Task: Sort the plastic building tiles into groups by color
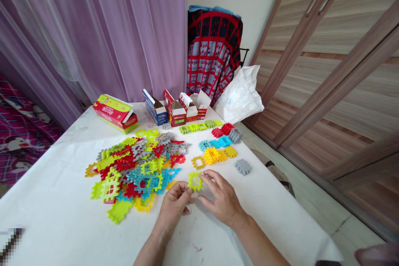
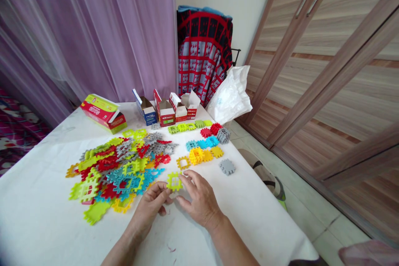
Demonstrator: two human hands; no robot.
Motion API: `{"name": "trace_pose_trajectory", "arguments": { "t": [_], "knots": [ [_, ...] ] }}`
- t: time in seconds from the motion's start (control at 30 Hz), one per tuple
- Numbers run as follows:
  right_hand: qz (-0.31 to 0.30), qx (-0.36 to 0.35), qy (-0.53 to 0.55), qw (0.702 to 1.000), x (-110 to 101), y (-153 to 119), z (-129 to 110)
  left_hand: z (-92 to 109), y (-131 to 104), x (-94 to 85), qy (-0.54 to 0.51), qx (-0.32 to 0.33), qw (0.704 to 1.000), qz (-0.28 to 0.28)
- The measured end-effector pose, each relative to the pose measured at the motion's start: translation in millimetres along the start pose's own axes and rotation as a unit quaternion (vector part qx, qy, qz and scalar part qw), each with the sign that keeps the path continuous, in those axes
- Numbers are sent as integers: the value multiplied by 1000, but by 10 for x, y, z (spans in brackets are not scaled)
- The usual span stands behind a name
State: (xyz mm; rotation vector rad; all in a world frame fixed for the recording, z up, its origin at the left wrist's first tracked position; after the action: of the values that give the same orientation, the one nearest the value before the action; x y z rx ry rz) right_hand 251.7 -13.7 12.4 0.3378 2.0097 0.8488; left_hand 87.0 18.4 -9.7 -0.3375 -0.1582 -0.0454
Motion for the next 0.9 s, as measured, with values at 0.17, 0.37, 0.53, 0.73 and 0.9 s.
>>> {"name": "trace_pose_trajectory", "arguments": {
  "t": [0.17, 0.37, 0.53, 0.73, 0.9],
  "knots": [
    [-36, -50, -25, 998, -59, 141, -28, 20, 0, 15, 1, -2, 1000, -12],
    [-83, -50, -49, 994, -99, 312, -47, 25, -10, 13, -2, 1, 1000, -14],
    [-133, -55, -53, 988, -118, 417, -52, 22, -19, 19, 5, 1, 1000, -22],
    [-175, -47, -60, 982, -91, 470, -1, 7, -7, 27, 5, 2, 999, -33],
    [-221, -46, -64, 972, -89, 546, 32, 28, -26, 15, -2, 1, 999, -35]
  ]
}}
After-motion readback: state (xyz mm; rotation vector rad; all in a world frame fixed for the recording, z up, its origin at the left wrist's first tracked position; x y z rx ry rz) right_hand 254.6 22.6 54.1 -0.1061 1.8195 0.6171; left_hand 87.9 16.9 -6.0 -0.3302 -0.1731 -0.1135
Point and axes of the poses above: each hand's wrist, its own y-axis towards the middle knuckle, its own x-axis out of the palm, z = x × y, the point moved 2 cm from there along y, towards the middle knuckle, and after that the axes turned 11 degrees about z, right-handed, at the moved point
